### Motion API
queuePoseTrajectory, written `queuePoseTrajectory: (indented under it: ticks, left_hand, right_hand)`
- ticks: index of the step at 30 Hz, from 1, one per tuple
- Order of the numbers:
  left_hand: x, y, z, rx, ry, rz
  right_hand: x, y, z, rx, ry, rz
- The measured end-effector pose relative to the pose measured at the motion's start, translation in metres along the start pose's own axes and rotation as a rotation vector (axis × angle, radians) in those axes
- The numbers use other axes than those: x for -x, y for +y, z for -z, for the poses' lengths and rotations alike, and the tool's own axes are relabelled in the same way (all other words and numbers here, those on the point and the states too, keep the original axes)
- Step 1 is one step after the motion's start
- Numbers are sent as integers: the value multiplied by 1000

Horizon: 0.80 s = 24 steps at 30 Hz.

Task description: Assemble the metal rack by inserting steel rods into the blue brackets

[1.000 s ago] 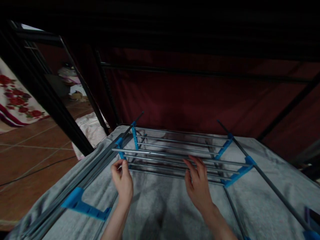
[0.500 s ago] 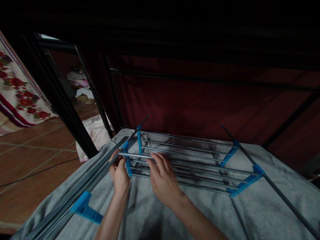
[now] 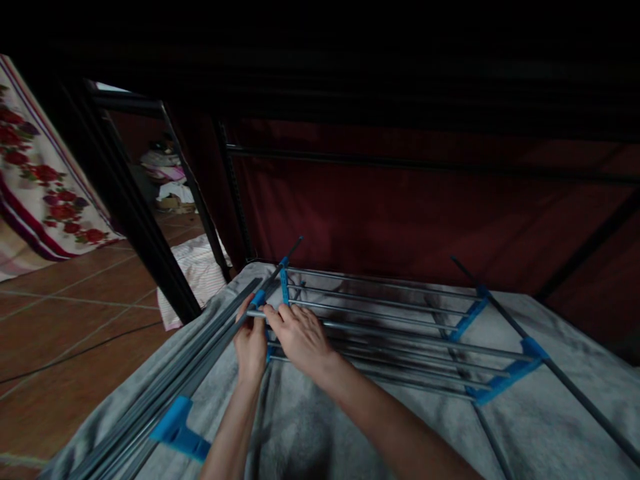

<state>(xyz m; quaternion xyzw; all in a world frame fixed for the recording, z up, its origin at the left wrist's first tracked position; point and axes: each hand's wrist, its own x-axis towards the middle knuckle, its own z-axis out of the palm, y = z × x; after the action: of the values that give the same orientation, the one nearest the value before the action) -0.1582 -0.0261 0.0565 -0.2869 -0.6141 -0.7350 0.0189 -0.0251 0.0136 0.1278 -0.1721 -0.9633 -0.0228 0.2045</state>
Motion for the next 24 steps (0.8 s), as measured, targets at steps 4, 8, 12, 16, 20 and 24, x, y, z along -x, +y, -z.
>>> queuePoseTrajectory:
  ticks: [4, 8, 12, 16, 20, 24]
  left_hand:
    - [-5, -6, 0, -103, -18, -86]
    - [-5, -8, 1, -147, -27, -115]
    - [-5, -8, 0, -162, -32, -133]
    - [-6, -10, 1, -182, -46, -149]
    - [-8, -15, 2, -197, -63, -167]
    - [-10, -22, 4, -188, -91, -160]
  right_hand:
    - [-5, 5, 1, 21, -41, 23]
    - [-6, 7, 5, 0, -78, 19]
    - [-10, 8, 12, -5, -117, -15]
    - [-14, 11, 16, -29, -169, -27]
    - [-21, 7, 11, -59, -118, 9]
    - [-34, -5, 1, -60, -88, 13]
